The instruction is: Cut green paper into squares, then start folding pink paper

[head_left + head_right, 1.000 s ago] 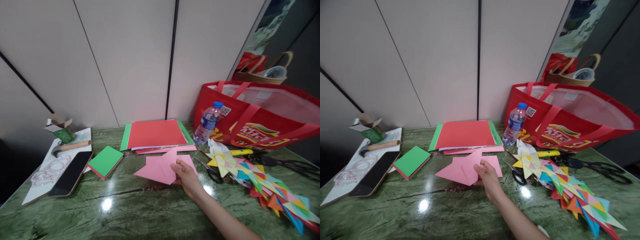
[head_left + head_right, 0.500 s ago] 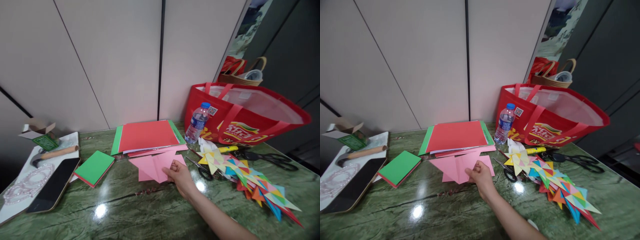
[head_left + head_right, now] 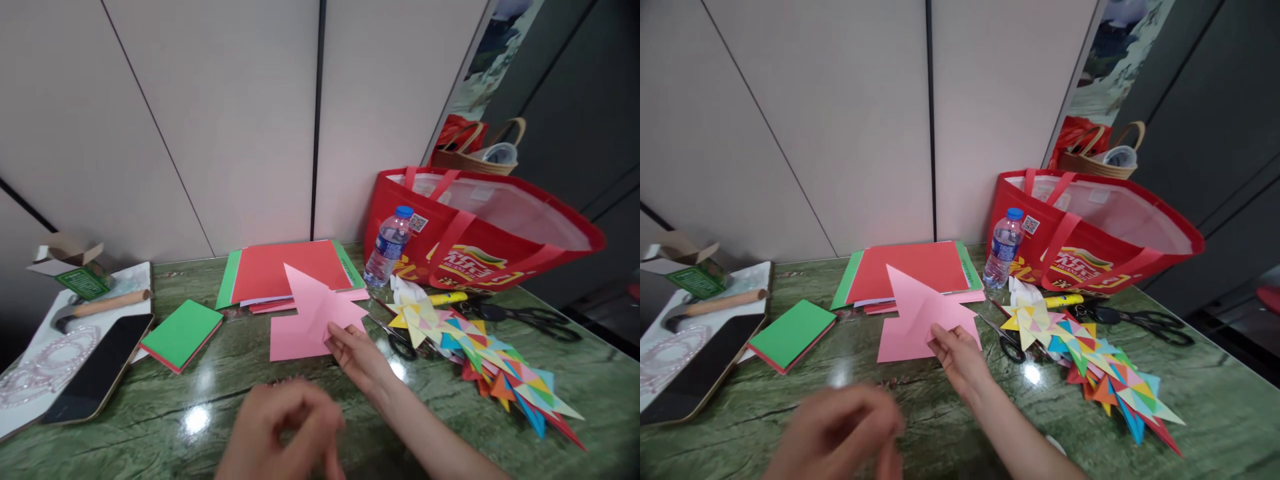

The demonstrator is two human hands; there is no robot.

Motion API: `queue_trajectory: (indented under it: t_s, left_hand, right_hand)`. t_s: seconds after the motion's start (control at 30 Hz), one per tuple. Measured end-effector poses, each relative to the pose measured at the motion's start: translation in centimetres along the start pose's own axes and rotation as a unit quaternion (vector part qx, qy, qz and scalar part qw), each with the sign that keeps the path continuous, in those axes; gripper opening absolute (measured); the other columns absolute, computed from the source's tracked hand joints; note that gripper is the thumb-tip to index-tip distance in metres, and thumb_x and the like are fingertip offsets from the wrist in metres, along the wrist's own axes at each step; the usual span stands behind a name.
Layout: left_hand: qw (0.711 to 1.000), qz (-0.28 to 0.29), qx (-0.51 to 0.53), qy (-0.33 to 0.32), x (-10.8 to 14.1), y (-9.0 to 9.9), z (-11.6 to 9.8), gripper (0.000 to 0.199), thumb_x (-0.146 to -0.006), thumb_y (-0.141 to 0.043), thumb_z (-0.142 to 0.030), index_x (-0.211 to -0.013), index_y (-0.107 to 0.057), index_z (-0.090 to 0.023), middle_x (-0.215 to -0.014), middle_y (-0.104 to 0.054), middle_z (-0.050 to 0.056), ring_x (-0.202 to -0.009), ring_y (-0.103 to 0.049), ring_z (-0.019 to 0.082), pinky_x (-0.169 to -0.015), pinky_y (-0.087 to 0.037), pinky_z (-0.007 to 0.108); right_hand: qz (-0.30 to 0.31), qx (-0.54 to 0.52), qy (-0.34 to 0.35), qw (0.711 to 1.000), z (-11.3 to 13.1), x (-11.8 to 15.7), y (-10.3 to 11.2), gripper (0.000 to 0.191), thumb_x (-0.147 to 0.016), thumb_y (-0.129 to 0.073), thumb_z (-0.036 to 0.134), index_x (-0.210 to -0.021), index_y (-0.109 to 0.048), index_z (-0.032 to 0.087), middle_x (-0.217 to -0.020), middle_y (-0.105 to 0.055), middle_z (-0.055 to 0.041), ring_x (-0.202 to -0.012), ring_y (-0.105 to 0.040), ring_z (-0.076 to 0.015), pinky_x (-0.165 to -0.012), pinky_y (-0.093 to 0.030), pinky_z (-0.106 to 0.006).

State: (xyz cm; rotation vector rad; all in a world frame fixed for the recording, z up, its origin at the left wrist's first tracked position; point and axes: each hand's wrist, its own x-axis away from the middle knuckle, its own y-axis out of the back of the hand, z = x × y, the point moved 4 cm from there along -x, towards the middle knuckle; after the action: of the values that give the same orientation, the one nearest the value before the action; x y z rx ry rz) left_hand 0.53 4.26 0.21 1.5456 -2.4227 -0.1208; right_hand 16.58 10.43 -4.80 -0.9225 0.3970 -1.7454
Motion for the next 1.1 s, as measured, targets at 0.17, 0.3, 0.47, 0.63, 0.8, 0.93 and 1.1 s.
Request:
queue_trajectory:
  t_s: [0.17,0.3,0.47,0.63,0.8,0.93,1.1]
  left_hand:
    - [0.999,-0.040,-0.011,0.022,-6.6,-0.8,0.5,0.021,-0.065,-0.063,-0.033,-0.075,-0.060,-0.014,-0.064,-0.065,0.004,-0.057,-0.058,0.016,-0.052,-0.044,0.026]
    - [0.982,-0.041,0.179,0.046,-7.3,-1.2,1.5,0.032,-0.060,-0.068,-0.029,-0.086,-0.062,-0.011,-0.086,-0.069,0.010,-0.080,-0.063,0.022,-0.069,-0.050,0.032]
    - [0.966,-0.115,0.221,0.072,-6.9,-0.9,1.7,0.034,-0.055,-0.072,-0.028,-0.080,-0.065,-0.007,-0.075,-0.070,0.010,-0.072,-0.064,0.024,-0.070,-0.051,0.037]
    - [0.964,-0.158,0.200,0.082,-7.2,-0.5,2.2,0.032,-0.051,-0.074,-0.026,-0.075,-0.065,-0.006,-0.067,-0.069,0.009,-0.062,-0.064,0.023,-0.062,-0.053,0.035]
    - [0.966,-0.162,0.190,0.069,-7.3,-0.3,2.4,0.032,-0.051,-0.074,-0.023,-0.075,-0.063,-0.007,-0.067,-0.069,0.008,-0.059,-0.064,0.021,-0.061,-0.052,0.032]
    - [0.960,-0.159,0.218,0.079,-7.3,-0.4,2.4,0.031,-0.050,-0.074,-0.022,-0.075,-0.062,-0.008,-0.066,-0.069,0.007,-0.060,-0.064,0.020,-0.061,-0.052,0.031]
    - [0.949,-0.155,0.254,0.104,-7.2,-0.4,2.3,0.031,-0.049,-0.074,-0.019,-0.075,-0.062,-0.007,-0.066,-0.069,0.008,-0.058,-0.064,0.019,-0.061,-0.053,0.029]
  right_hand:
    - [-0.011,-0.056,-0.064,0.996,-1.3,0.7,-0.2,0.034,-0.045,-0.081,0.016,-0.054,-0.049,0.016,-0.057,-0.062,0.0038,-0.051,-0.057,-0.0057,-0.053,-0.049,-0.015]
    - [0.018,-0.012,-0.028,0.999,-1.7,0.9,-0.5,0.031,-0.049,-0.080,0.019,-0.070,-0.059,0.012,-0.060,-0.064,0.0013,-0.048,-0.055,-0.0062,-0.048,-0.047,-0.017]
    - [0.000,0.010,0.035,0.999,-1.9,1.3,-0.5,0.037,-0.049,-0.080,0.018,-0.080,-0.060,0.013,-0.067,-0.066,0.0015,-0.055,-0.056,-0.0066,-0.050,-0.045,-0.016]
    - [-0.005,0.066,0.058,0.996,-2.2,1.5,-0.6,0.034,-0.050,-0.078,0.022,-0.077,-0.060,0.011,-0.065,-0.066,-0.0001,-0.055,-0.056,-0.0085,-0.050,-0.043,-0.018]
    - [-0.015,0.105,0.071,0.992,-2.2,1.2,-0.4,0.036,-0.047,-0.079,0.023,-0.075,-0.060,0.011,-0.061,-0.065,0.0004,-0.052,-0.055,-0.0099,-0.052,-0.044,-0.022]
    - [-0.036,0.141,0.077,0.986,-2.1,1.1,-0.2,0.030,-0.047,-0.079,0.024,-0.066,-0.059,0.011,-0.053,-0.063,0.0018,-0.046,-0.054,-0.0097,-0.047,-0.043,-0.021]
    - [-0.014,0.171,0.049,0.984,-2.1,0.9,-0.1,0.032,-0.046,-0.079,0.026,-0.069,-0.061,0.011,-0.060,-0.068,-0.0014,-0.053,-0.060,-0.0142,-0.054,-0.049,-0.026]
